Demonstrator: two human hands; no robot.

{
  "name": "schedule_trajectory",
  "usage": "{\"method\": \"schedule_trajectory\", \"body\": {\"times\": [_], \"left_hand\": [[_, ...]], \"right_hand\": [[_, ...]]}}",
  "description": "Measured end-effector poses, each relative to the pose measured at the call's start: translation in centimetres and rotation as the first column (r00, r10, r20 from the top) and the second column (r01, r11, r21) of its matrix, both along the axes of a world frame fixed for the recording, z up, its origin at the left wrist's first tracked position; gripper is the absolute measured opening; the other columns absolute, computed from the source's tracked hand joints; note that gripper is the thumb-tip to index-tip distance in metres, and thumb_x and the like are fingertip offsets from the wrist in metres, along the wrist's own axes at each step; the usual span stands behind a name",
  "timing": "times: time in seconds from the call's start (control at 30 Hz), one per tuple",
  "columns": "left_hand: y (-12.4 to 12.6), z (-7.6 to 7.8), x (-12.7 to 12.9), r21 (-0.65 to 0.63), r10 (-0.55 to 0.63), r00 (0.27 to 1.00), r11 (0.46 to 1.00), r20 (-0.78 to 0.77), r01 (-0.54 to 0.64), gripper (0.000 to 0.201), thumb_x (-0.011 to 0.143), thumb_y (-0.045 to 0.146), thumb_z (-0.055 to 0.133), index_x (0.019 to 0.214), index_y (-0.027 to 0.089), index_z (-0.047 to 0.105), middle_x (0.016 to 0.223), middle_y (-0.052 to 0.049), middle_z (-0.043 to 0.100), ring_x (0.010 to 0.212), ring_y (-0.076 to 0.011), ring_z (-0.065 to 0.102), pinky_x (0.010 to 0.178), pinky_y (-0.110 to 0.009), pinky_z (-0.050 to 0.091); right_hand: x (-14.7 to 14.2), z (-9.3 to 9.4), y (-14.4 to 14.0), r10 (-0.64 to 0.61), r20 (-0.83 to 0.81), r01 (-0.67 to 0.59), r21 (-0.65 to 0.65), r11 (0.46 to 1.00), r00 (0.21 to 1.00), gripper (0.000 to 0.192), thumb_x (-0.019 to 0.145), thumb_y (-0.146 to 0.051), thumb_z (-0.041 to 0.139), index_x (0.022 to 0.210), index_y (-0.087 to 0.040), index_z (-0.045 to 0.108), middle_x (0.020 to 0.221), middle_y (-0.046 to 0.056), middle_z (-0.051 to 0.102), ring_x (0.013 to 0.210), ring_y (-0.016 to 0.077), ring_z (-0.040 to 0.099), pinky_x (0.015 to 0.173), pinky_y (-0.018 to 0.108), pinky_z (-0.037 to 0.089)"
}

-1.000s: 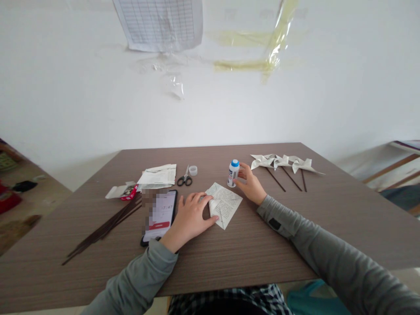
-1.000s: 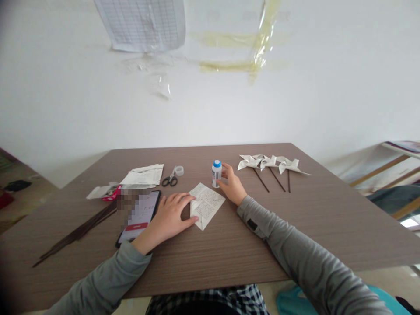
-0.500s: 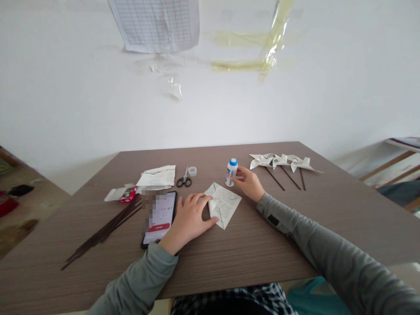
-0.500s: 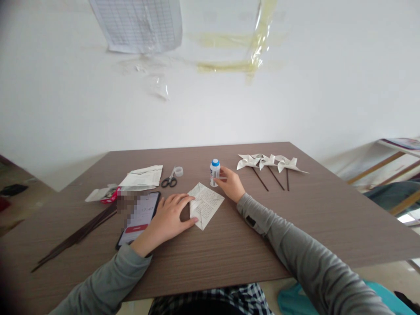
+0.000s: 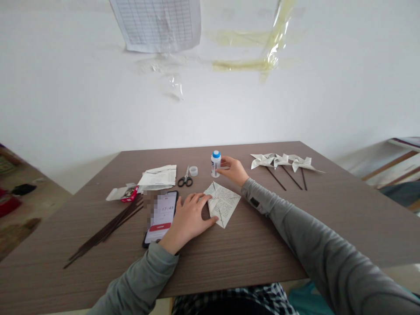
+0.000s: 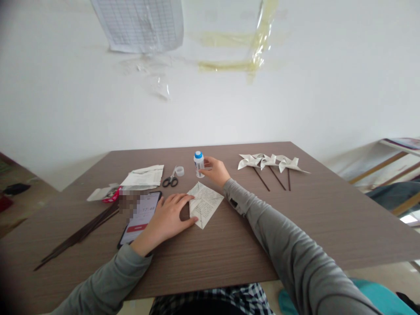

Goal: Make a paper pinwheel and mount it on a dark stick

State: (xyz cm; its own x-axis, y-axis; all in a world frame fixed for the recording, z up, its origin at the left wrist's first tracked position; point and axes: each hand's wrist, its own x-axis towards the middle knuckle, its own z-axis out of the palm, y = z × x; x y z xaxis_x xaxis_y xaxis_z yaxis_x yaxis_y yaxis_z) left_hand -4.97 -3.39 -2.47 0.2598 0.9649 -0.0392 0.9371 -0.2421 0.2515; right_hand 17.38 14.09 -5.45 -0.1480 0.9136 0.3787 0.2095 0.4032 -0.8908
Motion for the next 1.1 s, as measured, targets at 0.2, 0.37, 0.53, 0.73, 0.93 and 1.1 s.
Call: {"method": "schedule_trajectory", "body": {"times": [0.2, 0.37, 0.53, 0.73, 0.93, 1.1], "left_hand": [[-0.1, 0.6, -0.5, -0.031, 0.005, 1.000, 1.000, -0.019, -0.006, 0.070, 0.107, 0.045, 0.087, 0.175, 0.033, 0.074, 0.187, -0.016, 0.070, 0.180, -0.0515, 0.056, 0.151, -0.089, 0.032], [-0.2, 0.8, -0.8, -0.045, 0.008, 0.999, 0.999, -0.041, -0.010, 0.073, 0.109, 0.048, 0.086, 0.178, 0.030, 0.071, 0.190, -0.016, 0.068, 0.182, -0.0503, 0.053, 0.152, -0.086, 0.032], [-0.2, 0.7, -0.9, -0.051, 0.017, 0.998, 0.999, -0.068, -0.020, 0.074, 0.112, 0.048, 0.085, 0.182, 0.031, 0.069, 0.192, -0.014, 0.066, 0.186, -0.0520, 0.047, 0.153, -0.086, 0.030], [-0.3, 0.6, -1.0, -0.041, 0.019, 0.998, 0.999, -0.059, -0.022, 0.074, 0.111, 0.048, 0.087, 0.181, 0.031, 0.070, 0.191, -0.014, 0.067, 0.185, -0.0535, 0.048, 0.153, -0.086, 0.032], [-0.1, 0.3, -1.2, -0.046, 0.017, 0.998, 0.999, -0.057, -0.019, 0.076, 0.111, 0.050, 0.087, 0.183, 0.033, 0.069, 0.192, -0.015, 0.067, 0.184, -0.0542, 0.049, 0.152, -0.087, 0.032], [-0.1, 0.5, -1.1, -0.048, 0.019, 0.998, 0.999, -0.067, -0.022, 0.075, 0.111, 0.052, 0.086, 0.182, 0.033, 0.069, 0.191, -0.014, 0.067, 0.184, -0.0533, 0.050, 0.152, -0.086, 0.032]], "right_hand": [[-3.4, 0.9, 1.9, 0.000, 0.082, 0.005, -0.066, 0.998, 0.997, 0.043, 0.080, -0.006, 0.100, 0.119, -0.021, 0.090, 0.123, 0.010, 0.097, 0.118, 0.0326, 0.096, 0.114, 0.051, 0.077], [-5.7, 1.1, 3.0, -0.006, 0.118, 0.018, -0.095, 0.995, 0.993, 0.041, 0.083, -0.002, 0.097, 0.118, -0.021, 0.090, 0.125, 0.009, 0.098, 0.111, 0.0302, 0.097, 0.110, 0.047, 0.078], [-7.3, 0.6, 3.9, -0.020, 0.159, 0.037, -0.106, 0.994, 0.987, 0.041, 0.085, -0.002, 0.098, 0.119, -0.024, 0.091, 0.123, 0.006, 0.098, 0.114, 0.0295, 0.097, 0.112, 0.045, 0.078], [-7.8, -0.1, 4.0, -0.040, 0.209, 0.063, -0.104, 0.993, 0.977, 0.041, 0.091, -0.005, 0.099, 0.126, -0.025, 0.090, 0.135, 0.009, 0.097, 0.116, 0.0298, 0.097, 0.114, 0.046, 0.077], [-8.1, -0.3, 4.4, -0.028, 0.231, 0.055, -0.112, 0.992, 0.973, 0.047, 0.096, -0.004, 0.095, 0.138, -0.024, 0.088, 0.140, 0.011, 0.096, 0.118, 0.0286, 0.097, 0.113, 0.044, 0.077], [-7.0, -0.2, 4.6, -0.025, 0.254, 0.056, -0.119, 0.991, 0.967, 0.056, 0.092, -0.001, 0.096, 0.143, -0.023, 0.086, 0.143, 0.012, 0.094, 0.109, 0.0251, 0.096, 0.110, 0.043, 0.077]]}}
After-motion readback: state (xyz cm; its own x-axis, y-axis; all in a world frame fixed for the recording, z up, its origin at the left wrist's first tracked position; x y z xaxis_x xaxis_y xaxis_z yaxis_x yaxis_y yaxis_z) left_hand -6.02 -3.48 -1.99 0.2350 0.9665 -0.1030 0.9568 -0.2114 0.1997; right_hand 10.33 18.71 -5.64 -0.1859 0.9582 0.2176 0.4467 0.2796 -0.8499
